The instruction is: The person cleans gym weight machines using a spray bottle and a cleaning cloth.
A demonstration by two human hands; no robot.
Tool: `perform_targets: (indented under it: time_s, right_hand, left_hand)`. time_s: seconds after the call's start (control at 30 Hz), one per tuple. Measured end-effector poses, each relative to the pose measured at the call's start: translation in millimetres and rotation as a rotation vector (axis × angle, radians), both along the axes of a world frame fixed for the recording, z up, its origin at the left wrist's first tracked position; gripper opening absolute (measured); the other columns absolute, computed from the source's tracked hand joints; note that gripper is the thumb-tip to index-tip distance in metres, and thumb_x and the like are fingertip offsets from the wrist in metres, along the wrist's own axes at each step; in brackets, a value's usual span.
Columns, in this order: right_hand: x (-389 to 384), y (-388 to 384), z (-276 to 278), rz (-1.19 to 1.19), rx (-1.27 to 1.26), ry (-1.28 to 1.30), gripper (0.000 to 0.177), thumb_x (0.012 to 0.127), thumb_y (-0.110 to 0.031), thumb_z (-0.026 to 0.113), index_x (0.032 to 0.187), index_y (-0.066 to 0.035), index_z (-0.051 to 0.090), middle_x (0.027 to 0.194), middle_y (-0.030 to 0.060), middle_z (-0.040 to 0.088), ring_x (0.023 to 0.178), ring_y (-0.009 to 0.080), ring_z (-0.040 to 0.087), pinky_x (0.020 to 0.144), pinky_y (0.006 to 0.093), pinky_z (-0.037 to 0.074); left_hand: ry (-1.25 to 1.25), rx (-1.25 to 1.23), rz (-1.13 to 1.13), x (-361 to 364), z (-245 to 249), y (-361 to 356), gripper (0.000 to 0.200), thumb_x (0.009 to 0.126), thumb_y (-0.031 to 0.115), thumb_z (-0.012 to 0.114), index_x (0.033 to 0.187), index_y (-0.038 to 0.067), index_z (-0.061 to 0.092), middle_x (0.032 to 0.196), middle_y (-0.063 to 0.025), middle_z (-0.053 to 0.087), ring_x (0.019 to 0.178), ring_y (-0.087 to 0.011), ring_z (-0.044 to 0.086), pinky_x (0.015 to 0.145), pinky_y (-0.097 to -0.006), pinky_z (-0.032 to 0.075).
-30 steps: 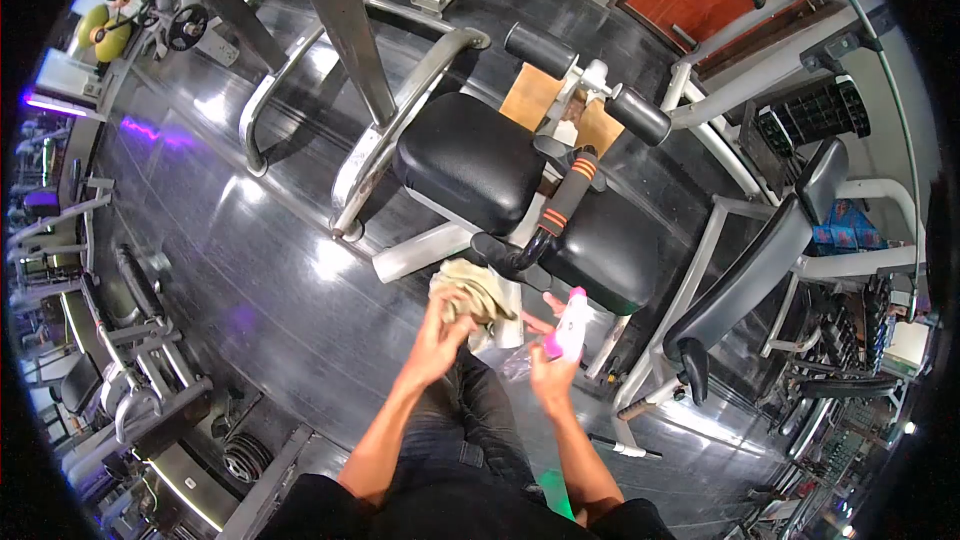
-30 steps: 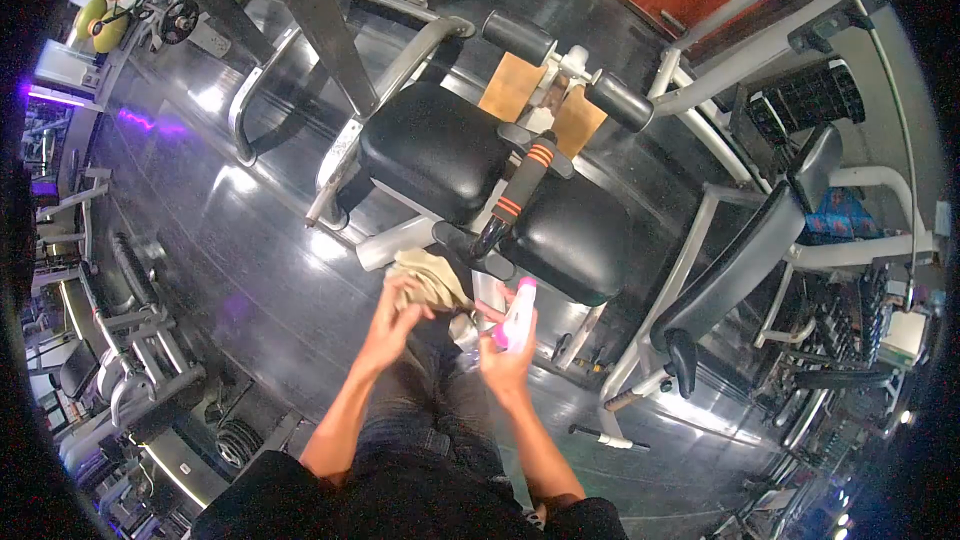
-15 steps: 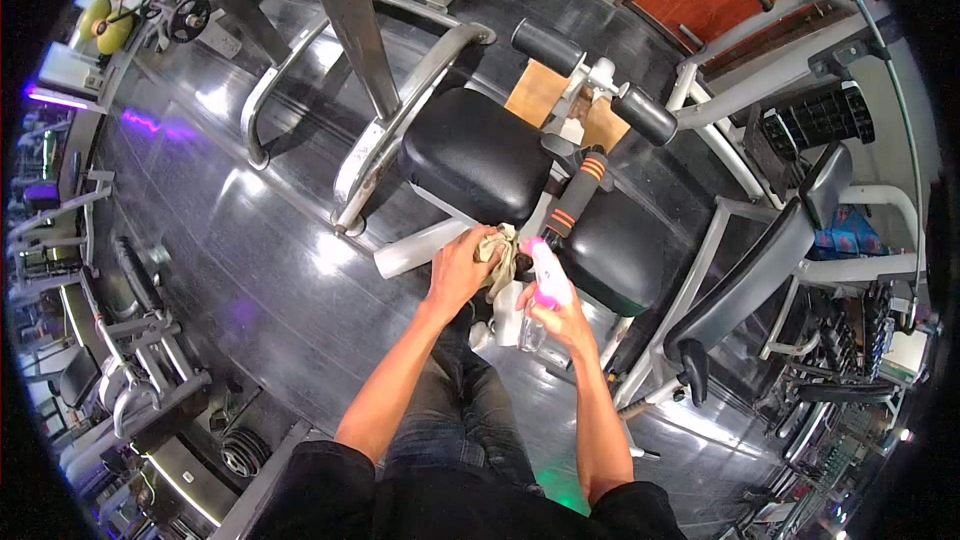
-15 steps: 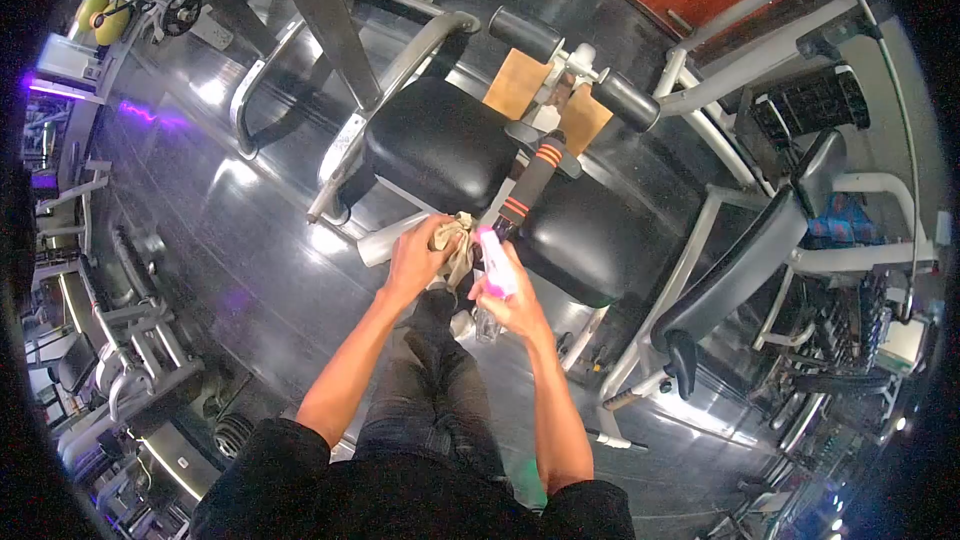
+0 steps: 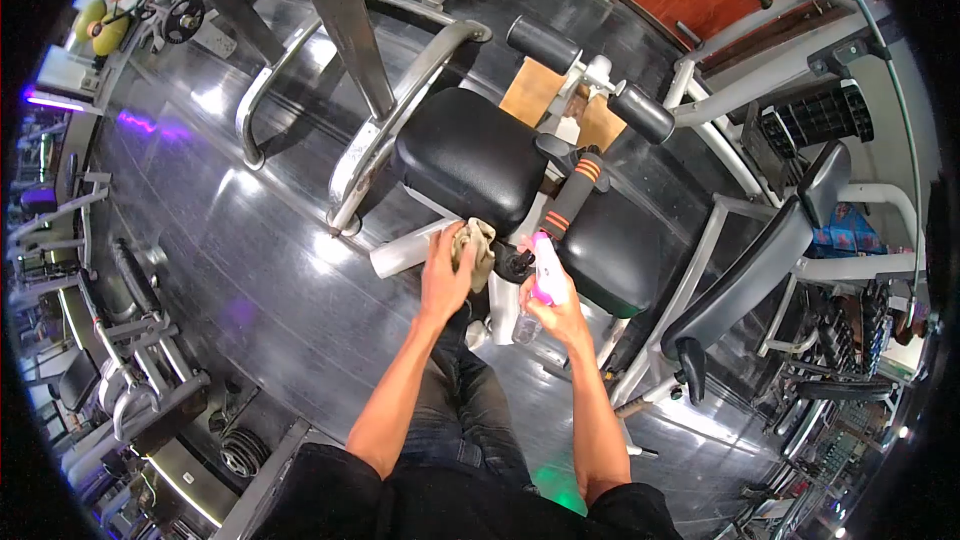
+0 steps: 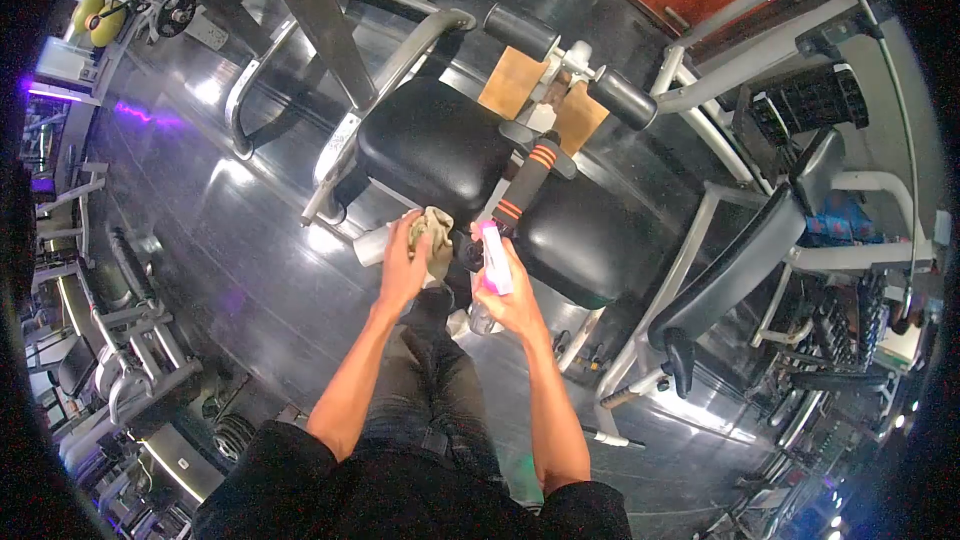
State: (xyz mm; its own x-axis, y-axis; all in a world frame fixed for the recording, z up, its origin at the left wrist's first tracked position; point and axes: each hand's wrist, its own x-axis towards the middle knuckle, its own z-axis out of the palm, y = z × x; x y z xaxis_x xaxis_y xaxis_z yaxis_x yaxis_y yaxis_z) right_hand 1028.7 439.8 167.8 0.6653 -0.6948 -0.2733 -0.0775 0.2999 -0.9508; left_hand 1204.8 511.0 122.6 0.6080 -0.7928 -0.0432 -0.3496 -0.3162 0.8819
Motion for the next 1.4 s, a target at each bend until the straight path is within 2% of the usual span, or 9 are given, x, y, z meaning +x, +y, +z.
perform_targets:
  time_s: [0.4,0.47,0.67,0.77,0.87,0.93,1.07,1.13,1.4]
  right_hand:
    - [6,4,0,-0.1,0.091,-0.133,0.075,0.067,-0.001,0.058,0.139,-0.001,0.036,0.127,0.0059,0.046,0.068,0.0096,0.056,0.062,0.0247,0.048]
    - [5,1,-2,-0.053,0.094,-0.079,0.075,0.067,-0.002,0.058,0.139,-0.001,0.035,0.127,0.0058,0.046,0.068,0.0096,0.056,0.062,0.0245,0.048]
    - [9,4,6,-0.086,0.043,-0.108,0.079,0.066,-0.003,0.061,0.141,-0.001,0.033,0.125,0.0065,0.047,0.068,0.01,0.056,0.061,0.0253,0.049]
    - [7,7,6,-0.156,0.047,-0.092,0.066,0.067,-0.004,0.063,0.13,0.001,0.043,0.111,0.0071,0.056,0.068,0.0104,0.057,0.062,0.0257,0.049]
    - [-7,1,-4,-0.103,0.134,-0.087,0.046,0.068,-0.003,0.062,0.113,0.002,0.052,0.089,0.0055,0.063,0.068,0.011,0.058,0.064,0.0262,0.049]
    - [-10,-4,-5,0.019,0.104,0.054,0.092,0.067,-0.012,0.061,0.148,-0.008,0.017,0.15,0.0092,0.029,0.069,0.0133,0.056,0.061,0.0257,0.047]
    - [-10,-14,4,0.105,0.045,0.09,0.089,0.067,-0.008,0.059,0.147,-0.008,0.02,0.15,0.0093,0.029,0.069,0.0127,0.056,0.061,0.0256,0.047]
    - [-10,-15,8,0.051,0.065,0.067,0.051,0.068,-0.003,0.058,0.118,0.002,0.049,0.072,0.0036,0.061,0.067,0.0111,0.058,0.064,0.0261,0.048]
    - [-3,-12,17,0.098,-0.013,0.148,0.08,0.067,-0.004,0.058,0.143,-0.016,0.036,0.07,-0.0012,0.053,0.063,0.0074,0.052,0.06,0.0246,0.044]
  left_hand:
    - [-0.207,0.086,-0.511,-15,10,46,0.034,0.079,0.023,0.068,0.107,0.007,0.058,0.097,-0.0157,0.057,0.083,-0.0376,0.06,0.071,-0.0442,0.05]
    - [0.085,0.241,-0.531,-19,6,62,0.028,0.081,0.024,0.064,0.106,0.01,0.063,0.102,-0.0154,0.057,0.086,-0.037,0.061,0.076,-0.0444,0.051]
    - [0.418,-0.104,0.323,-42,-8,21,0.037,0.091,0.016,0.055,0.121,-0.003,0.044,0.108,-0.0177,0.054,0.104,-0.027,0.053,0.093,-0.0361,0.04]
    - [0.122,-0.097,0.318,-68,-30,8,0.034,0.094,0.015,0.051,0.122,-0.002,0.041,0.111,-0.0196,0.052,0.102,-0.0292,0.052,0.093,-0.0376,0.039]
    - [0.201,-0.167,0.313,-95,-55,21,0.045,0.093,0.016,0.054,0.128,-0.001,0.032,0.116,-0.0199,0.046,0.105,-0.0268,0.049,0.093,-0.0376,0.038]
    - [0.251,-0.152,0.302,-110,-53,29,0.047,0.093,0.017,0.054,0.129,-0.001,0.03,0.116,-0.02,0.046,0.106,-0.026,0.049,0.094,-0.0374,0.037]
    - [0.572,-0.197,0.403,-118,-35,23,0.042,0.09,0.017,0.056,0.122,-0.002,0.035,0.115,-0.0175,0.046,0.108,-0.0265,0.046,0.094,-0.0358,0.036]
    - [0.605,-0.161,0.406,-105,-30,17,0.041,0.093,0.018,0.053,0.123,-0.002,0.035,0.118,-0.0168,0.045,0.109,-0.0249,0.046,0.094,-0.035,0.036]
    - [0.498,-0.239,0.51,-77,-39,1,0.04,0.096,0.023,0.05,0.125,0.0,0.035,0.116,-0.0159,0.045,0.108,-0.0239,0.045,0.096,-0.0338,0.035]
